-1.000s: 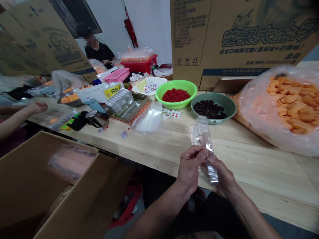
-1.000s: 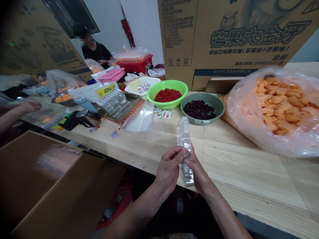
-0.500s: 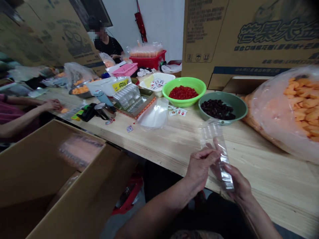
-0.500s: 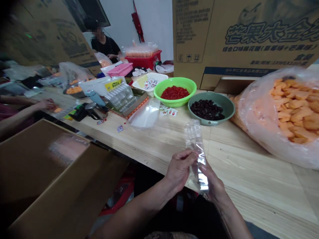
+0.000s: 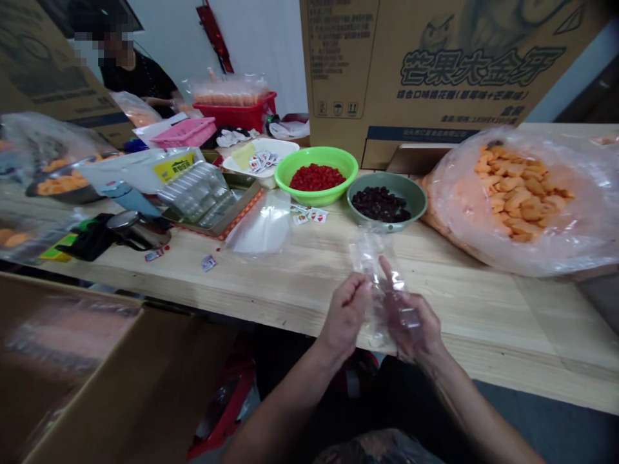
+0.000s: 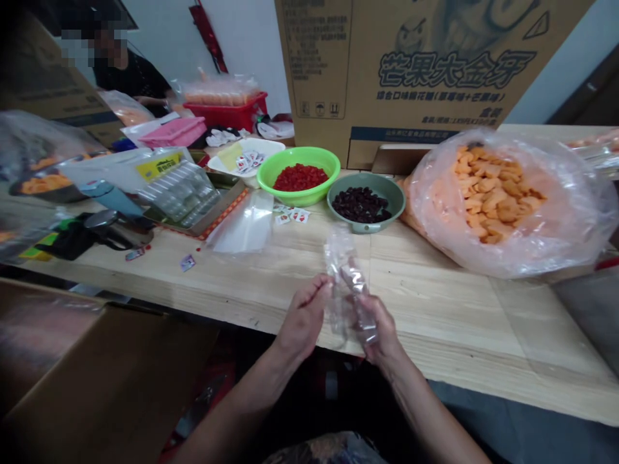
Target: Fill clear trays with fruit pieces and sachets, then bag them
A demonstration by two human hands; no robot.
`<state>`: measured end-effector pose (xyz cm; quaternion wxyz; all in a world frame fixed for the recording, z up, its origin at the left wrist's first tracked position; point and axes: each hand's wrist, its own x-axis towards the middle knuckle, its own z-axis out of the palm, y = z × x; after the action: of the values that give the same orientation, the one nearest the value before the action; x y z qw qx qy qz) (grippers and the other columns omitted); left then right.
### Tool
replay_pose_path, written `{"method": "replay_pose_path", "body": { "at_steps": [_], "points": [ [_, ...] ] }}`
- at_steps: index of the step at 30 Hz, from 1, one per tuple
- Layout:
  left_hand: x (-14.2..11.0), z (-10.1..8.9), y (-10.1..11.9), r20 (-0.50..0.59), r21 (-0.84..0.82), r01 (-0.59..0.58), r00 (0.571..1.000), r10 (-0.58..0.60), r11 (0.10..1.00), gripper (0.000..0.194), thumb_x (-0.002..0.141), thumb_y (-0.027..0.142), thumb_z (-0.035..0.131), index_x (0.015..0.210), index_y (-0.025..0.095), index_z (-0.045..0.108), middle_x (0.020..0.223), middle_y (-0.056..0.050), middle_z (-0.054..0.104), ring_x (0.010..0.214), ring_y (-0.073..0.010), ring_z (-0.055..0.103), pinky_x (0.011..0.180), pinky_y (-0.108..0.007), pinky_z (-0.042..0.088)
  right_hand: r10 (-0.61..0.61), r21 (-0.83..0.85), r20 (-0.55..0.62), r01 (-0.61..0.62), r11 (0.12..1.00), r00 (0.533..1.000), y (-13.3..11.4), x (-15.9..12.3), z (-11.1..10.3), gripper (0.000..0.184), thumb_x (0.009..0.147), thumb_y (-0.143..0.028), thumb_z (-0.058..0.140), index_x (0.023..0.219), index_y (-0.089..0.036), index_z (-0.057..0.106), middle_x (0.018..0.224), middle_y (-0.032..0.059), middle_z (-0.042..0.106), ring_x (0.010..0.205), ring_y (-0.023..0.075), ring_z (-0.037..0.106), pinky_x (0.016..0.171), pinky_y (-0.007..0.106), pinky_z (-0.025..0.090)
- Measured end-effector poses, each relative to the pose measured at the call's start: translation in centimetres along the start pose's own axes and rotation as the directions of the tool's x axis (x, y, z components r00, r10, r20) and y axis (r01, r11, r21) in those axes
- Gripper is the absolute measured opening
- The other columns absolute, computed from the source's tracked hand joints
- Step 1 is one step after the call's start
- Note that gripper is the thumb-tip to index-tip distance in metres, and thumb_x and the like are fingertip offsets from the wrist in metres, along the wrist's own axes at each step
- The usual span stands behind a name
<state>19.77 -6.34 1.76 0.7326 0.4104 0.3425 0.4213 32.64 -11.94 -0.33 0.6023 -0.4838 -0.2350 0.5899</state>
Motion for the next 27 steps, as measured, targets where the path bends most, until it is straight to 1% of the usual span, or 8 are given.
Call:
{"method": "replay_pose_path", "body": {
  "at_steps": [4,6,8,11,14,18,23,27],
  "points": [
    [3.2,-5.0,0.3,-0.095,0.251,0.050,0.995,-0.027,0.967,0.026,0.080,0.038,0.066,0.069,0.016,0.056,0.068,0.002,0.048,0.069,-0.0113,0.043,0.068,-0.024,0.035,-0.093,-0.205,-0.121,0.067,0.977,0.988,-2.1,0.5,-3.5,0.073,0.081,-0.051,0.057,0.150,-0.030,0.045,0.155,0.0027,0.044,0.138,0.0344,0.045,0.111,0.053,0.041],
    [4.5,-7.5,0.2,-0.144,0.502,0.145,0.986,-0.083,0.853,0.027,0.079,0.035,0.063,0.061,0.017,0.053,0.062,0.003,0.045,0.065,-0.0123,0.042,0.065,-0.025,0.033,-0.197,-0.368,-0.094,0.149,0.918,0.976,-2.6,0.6,-5.2,0.076,0.084,-0.052,0.058,0.154,-0.033,0.037,0.164,-0.0020,0.027,0.151,0.0296,0.022,0.122,0.052,0.020],
    [4.9,-8.7,0.4,-0.239,0.668,0.173,0.971,-0.011,0.724,0.023,0.077,0.033,0.065,0.063,0.017,0.058,0.064,0.001,0.049,0.066,-0.0141,0.045,0.064,-0.026,0.035,-0.261,-0.469,-0.015,0.224,0.854,0.965,-2.7,0.4,-6.0,0.075,0.089,-0.054,0.054,0.157,-0.035,0.028,0.167,-0.0039,0.016,0.154,0.0259,0.010,0.124,0.051,0.008],
    [3.9,-6.7,0.9,-0.235,0.611,0.031,0.961,0.144,0.791,0.024,0.075,0.036,0.073,0.088,0.016,0.070,0.079,-0.002,0.062,0.074,-0.0154,0.054,0.066,-0.026,0.040,-0.279,-0.530,0.111,0.294,0.795,0.954,-2.2,0.1,-5.0,0.076,0.093,-0.058,0.050,0.159,-0.036,0.021,0.168,-0.0030,0.010,0.154,0.0264,0.008,0.124,0.053,0.008],
    [1.9,-2.2,1.4,0.009,0.119,0.029,0.999,-0.031,0.992,0.035,0.074,0.042,0.079,0.096,0.015,0.072,0.088,-0.004,0.067,0.076,-0.0132,0.059,0.068,-0.025,0.045,-0.254,-0.487,0.221,0.332,0.808,0.942,-1.3,-0.2,-2.7,0.079,0.092,-0.059,0.054,0.160,-0.036,0.020,0.168,-0.0019,0.012,0.153,0.0275,0.011,0.123,0.052,0.009],
    [1.0,1.9,1.1,0.054,-0.281,0.164,0.986,-0.155,0.946,0.033,0.060,0.033,0.092,0.078,0.013,0.072,0.069,0.001,0.063,0.059,-0.0059,0.053,0.058,-0.018,0.043,-0.196,-0.259,0.262,0.265,0.929,0.945,-0.3,-0.6,-0.7,0.068,0.096,-0.058,0.047,0.158,-0.037,0.027,0.163,-0.0021,0.028,0.151,0.0264,0.020,0.124,0.049,0.013],
    [1.6,2.5,0.4,0.049,-0.309,0.187,0.982,-0.181,0.932,0.038,0.057,0.035,0.093,0.080,0.012,0.072,0.065,0.001,0.062,0.054,-0.0047,0.050,0.052,-0.016,0.038,-0.150,-0.166,0.204,0.185,0.969,0.967,0.5,-1.1,-1.3,0.065,0.094,-0.062,0.050,0.151,-0.032,0.044,0.148,0.0028,0.052,0.147,0.0303,0.031,0.122,0.049,0.023],
    [0.7,2.8,0.4,0.070,-0.102,0.075,0.995,-0.068,0.992,0.033,0.077,0.041,0.080,0.086,0.012,0.067,0.064,0.003,0.054,0.052,-0.0032,0.040,0.049,-0.017,0.031,-0.165,-0.180,0.219,0.206,0.962,0.962,0.5,-1.1,-1.4,0.068,0.096,-0.059,0.049,0.156,-0.033,0.033,0.152,0.0020,0.048,0.143,0.0300,0.037,0.121,0.050,0.024]
  ]
}}
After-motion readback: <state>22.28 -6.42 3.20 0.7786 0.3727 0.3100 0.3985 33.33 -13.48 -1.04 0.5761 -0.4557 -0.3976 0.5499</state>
